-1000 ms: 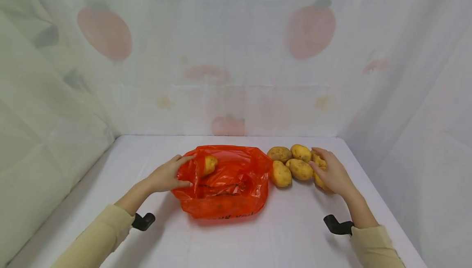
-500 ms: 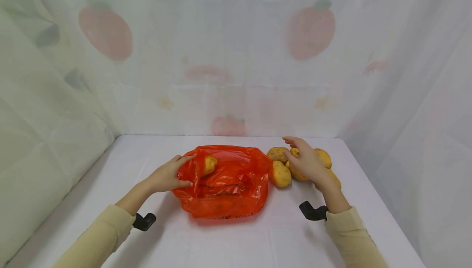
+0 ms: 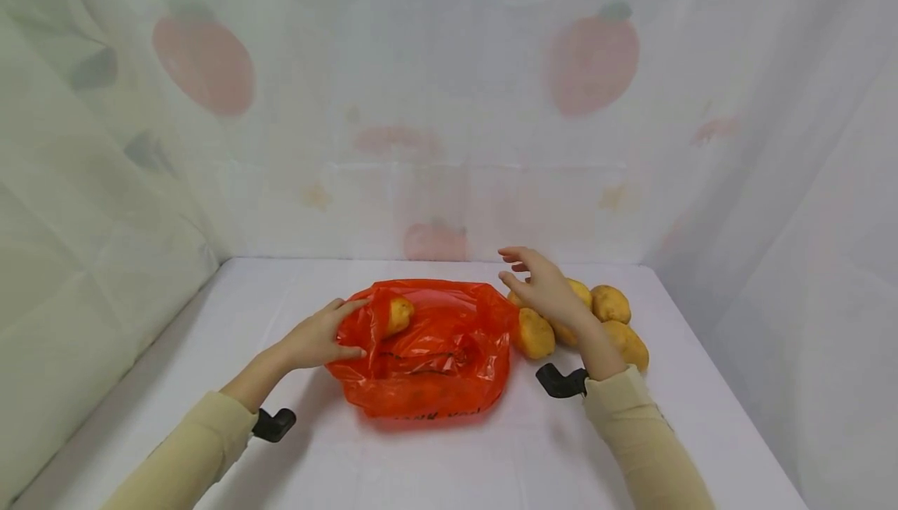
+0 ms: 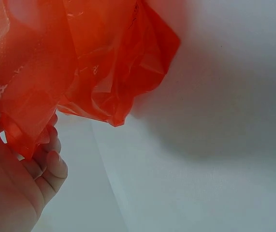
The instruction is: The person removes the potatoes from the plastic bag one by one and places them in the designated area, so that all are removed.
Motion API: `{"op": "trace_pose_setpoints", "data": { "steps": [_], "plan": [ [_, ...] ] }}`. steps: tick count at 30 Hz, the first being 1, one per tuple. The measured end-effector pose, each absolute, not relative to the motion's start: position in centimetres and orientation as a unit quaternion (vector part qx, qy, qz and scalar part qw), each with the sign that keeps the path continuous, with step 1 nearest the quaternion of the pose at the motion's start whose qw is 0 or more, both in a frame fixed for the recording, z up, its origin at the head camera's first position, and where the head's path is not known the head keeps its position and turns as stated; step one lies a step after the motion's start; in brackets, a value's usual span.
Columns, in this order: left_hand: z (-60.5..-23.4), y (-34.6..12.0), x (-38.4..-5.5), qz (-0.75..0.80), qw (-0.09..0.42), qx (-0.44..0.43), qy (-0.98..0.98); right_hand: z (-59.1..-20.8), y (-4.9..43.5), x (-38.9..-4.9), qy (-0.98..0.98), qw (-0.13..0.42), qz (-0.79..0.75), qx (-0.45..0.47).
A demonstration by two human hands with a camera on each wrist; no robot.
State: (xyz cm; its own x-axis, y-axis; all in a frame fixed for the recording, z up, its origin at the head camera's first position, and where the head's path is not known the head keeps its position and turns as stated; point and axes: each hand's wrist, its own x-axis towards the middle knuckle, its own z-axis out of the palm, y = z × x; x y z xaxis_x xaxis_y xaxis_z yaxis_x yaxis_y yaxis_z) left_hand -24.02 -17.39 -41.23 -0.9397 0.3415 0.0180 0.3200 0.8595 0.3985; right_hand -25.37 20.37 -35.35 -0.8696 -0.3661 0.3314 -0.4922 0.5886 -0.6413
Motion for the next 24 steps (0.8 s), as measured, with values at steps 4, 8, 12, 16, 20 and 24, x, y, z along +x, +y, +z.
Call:
{"op": "trace_pose_setpoints", "data": {
  "steps": [4, 8, 12, 16, 20, 24],
  "plan": [
    [-41.4, -17.3, -24.1, 0.2, 0.024, 0.176, 0.964, -35.6, 19.5, -26.2, -0.885, 0.071, 0.386, 0.25],
    [-41.5, -17.2, -24.1, 0.2, 0.025, 0.174, 0.964, -35.8, 18.3, -27.0, -0.883, 0.067, 0.384, 0.263],
    [-41.5, -17.2, -24.1, 0.197, 0.028, 0.17, 0.965, -36.1, 16.7, -27.6, -0.879, 0.044, 0.385, 0.278],
    [-41.5, -17.2, -24.0, 0.197, 0.029, 0.169, 0.965, -36.4, 15.1, -28.2, -0.875, 0.01, 0.383, 0.296],
    [-41.5, -17.3, -24.1, 0.195, 0.026, 0.172, 0.965, -36.6, 13.8, -28.8, -0.874, -0.008, 0.384, 0.299],
    [-41.4, -17.3, -24.0, 0.194, 0.026, 0.173, 0.965, -36.9, 12.6, -29.2, -0.87, -0.022, 0.385, 0.309]
  ]
}}
